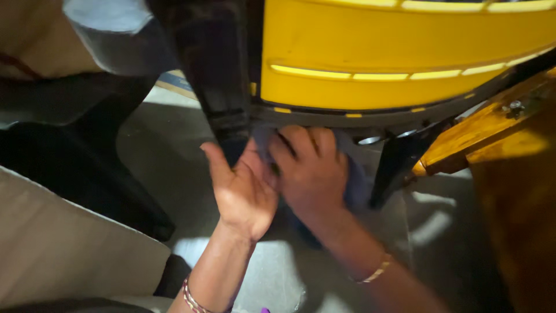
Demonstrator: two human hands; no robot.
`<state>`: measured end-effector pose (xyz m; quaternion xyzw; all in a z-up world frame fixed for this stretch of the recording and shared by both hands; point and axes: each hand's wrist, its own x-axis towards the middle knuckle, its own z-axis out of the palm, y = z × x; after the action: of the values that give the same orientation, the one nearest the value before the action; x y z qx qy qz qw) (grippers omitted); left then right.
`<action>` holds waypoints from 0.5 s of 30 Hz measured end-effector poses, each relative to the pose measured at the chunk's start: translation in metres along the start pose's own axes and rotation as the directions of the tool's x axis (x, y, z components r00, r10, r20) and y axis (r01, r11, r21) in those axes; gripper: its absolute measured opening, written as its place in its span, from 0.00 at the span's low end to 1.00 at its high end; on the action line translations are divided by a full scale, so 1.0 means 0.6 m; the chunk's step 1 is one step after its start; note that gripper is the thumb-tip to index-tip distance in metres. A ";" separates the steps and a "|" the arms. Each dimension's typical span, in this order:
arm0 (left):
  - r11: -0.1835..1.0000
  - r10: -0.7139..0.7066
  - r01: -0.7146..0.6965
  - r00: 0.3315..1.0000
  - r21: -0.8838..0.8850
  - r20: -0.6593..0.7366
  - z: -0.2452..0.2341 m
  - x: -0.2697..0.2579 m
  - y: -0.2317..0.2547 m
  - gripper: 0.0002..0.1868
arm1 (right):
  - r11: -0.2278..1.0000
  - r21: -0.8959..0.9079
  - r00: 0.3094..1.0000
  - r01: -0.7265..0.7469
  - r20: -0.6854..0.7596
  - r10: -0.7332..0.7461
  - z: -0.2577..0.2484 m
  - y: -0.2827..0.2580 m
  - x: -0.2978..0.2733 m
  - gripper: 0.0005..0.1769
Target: The person wipes the black metal frame of a yellow plastic chair using a blue cloth. They clean the vertical supports, the armrests, and the decorative circular patterns on the backrest. The person moves the cloth around the contours of the chair to remove dust or dirt.
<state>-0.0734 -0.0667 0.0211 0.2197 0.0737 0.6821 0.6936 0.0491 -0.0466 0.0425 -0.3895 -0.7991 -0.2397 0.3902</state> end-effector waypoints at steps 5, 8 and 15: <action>0.983 -0.008 0.007 1.000 0.182 0.006 0.022 0.003 0.009 0.54 | 0.980 -0.126 0.988 -0.154 -0.011 0.154 -0.028 0.016 -0.012 0.19; 0.986 -0.094 0.106 0.991 0.131 -0.093 0.024 0.002 0.009 0.53 | 0.966 -0.104 0.970 -0.235 0.042 0.241 -0.012 -0.029 -0.007 0.14; 0.982 -0.078 0.083 0.996 0.168 -0.038 -0.005 0.002 0.014 0.54 | 0.989 -0.137 0.998 -0.053 0.033 0.058 -0.004 -0.044 0.025 0.16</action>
<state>-0.0822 -0.0652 0.0220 0.2638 0.1511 0.6482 0.6982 0.0228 -0.0571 0.0543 -0.4416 -0.7768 -0.2756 0.3544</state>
